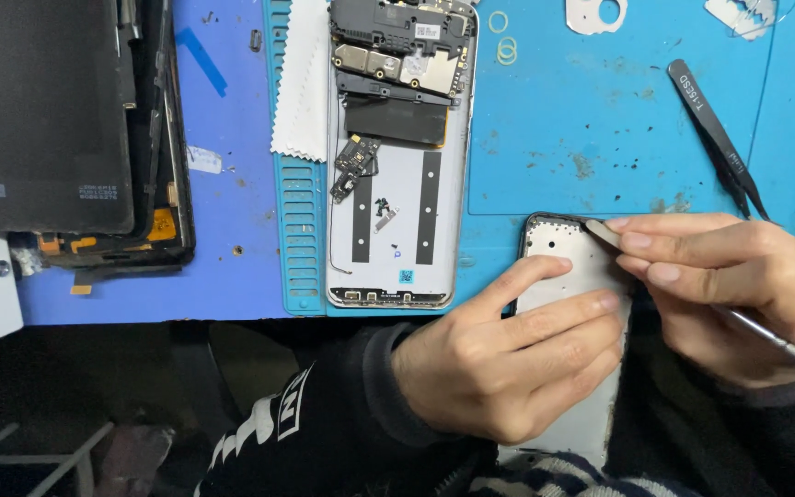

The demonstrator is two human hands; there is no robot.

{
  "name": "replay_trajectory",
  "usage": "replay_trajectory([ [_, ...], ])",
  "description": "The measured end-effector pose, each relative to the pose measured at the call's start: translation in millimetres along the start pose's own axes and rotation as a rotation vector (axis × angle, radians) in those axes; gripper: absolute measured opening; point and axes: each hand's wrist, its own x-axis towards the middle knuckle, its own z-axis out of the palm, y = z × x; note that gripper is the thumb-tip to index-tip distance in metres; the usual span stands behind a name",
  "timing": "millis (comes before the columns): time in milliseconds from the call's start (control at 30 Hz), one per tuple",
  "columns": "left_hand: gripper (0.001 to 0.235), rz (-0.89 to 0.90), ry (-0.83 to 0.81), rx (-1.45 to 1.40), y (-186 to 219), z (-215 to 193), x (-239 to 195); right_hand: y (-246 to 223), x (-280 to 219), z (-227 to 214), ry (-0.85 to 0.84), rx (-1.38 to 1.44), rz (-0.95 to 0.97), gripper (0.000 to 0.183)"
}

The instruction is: Using a thin metal tool to scrape and pry around the edges of a disassembled smartphone frame on a workbench.

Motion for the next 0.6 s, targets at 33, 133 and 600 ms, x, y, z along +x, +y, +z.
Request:
replay_trajectory([
  [33, 0.014, -0.001, 0.001, 0.002, -0.1, -0.1, -0.6, -0.6, 0.1, 2.3, 0.055, 0.016, 0.001, 0.029],
  [133, 0.014, -0.003, 0.001, 0.004, -0.2, -0.5, -2.8, 4.4, 6.0, -0.5, 0.058, 0.022, -0.024, 0.03],
  [600, 0.013, -0.005, 0.008, 0.004, -0.7, -0.5, -2.4, -4.5, 0.7, 11.6, 0.182, -0.016, 0.026, 0.022],
])
